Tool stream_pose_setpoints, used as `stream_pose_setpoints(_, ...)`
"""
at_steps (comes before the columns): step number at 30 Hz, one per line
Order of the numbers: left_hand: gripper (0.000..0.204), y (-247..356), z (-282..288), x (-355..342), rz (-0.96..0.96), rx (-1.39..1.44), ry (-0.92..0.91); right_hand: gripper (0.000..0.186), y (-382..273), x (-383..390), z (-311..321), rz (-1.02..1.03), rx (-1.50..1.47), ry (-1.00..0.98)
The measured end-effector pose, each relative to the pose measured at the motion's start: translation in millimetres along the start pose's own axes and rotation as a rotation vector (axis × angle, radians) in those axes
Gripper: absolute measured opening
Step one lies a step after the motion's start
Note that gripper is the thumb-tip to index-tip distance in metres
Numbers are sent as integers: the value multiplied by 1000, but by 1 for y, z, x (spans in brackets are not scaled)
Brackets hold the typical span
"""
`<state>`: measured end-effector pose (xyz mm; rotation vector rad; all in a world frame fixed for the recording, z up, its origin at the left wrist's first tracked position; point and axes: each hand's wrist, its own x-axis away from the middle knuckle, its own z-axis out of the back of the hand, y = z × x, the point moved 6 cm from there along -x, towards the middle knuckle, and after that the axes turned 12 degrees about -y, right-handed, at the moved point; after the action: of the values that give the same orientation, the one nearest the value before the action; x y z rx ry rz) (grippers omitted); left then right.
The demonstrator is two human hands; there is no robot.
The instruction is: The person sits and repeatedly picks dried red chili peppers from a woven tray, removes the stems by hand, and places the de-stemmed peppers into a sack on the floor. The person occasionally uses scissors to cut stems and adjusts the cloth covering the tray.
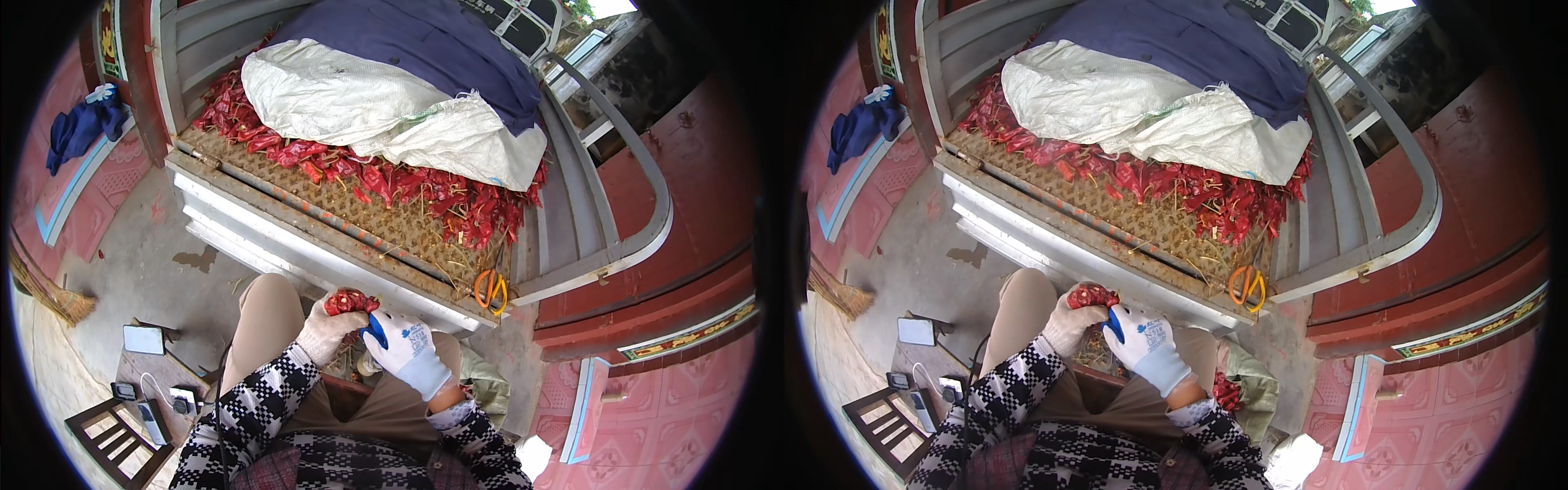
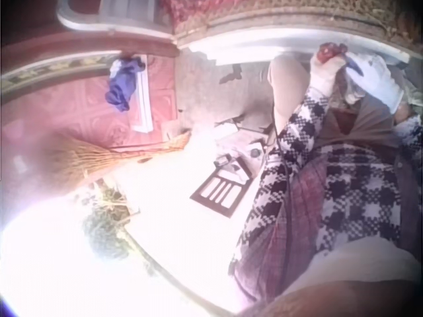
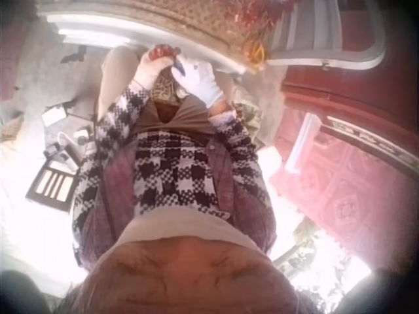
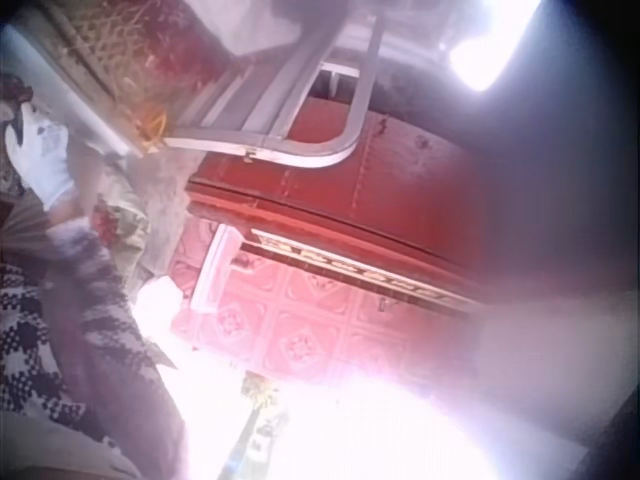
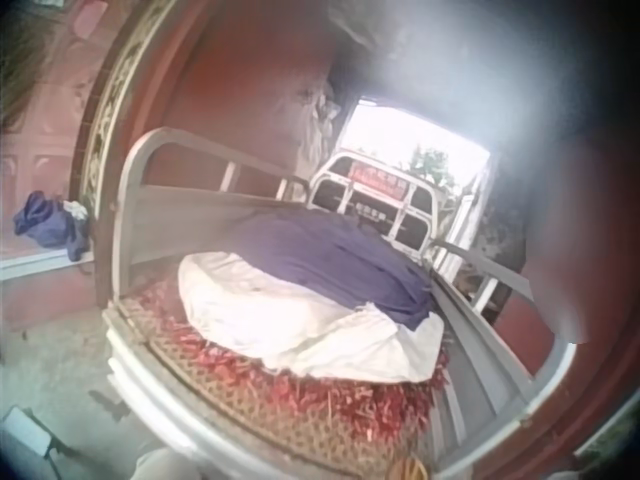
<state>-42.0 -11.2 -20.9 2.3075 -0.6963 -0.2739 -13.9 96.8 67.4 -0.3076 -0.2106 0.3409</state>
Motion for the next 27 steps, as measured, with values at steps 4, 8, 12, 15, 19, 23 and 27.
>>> stream_pose_setpoints(4,32,-4,5,-1,-62,-59,24,27,17,13,5,-66,-279,89)
stream_pose_setpoints(8,42,-6,10,0,-30,19,24,42,31,18,-1,-140,-614,256)
stream_pose_setpoints(12,42,-12,6,-2,25,26,5,56,17,14,17,15,-347,341)
stream_pose_setpoints(15,45,-9,-1,-4,14,21,-46,50,9,7,17,128,-183,384)
stream_pose_setpoints(19,40,-9,-7,-2,70,69,-46,37,2,7,19,173,26,428)
stream_pose_setpoints(23,37,-18,4,-1,108,25,-76,35,-3,6,16,207,131,437)
stream_pose_setpoints(27,36,-17,2,1,120,-36,-76,35,0,9,14,204,110,448)
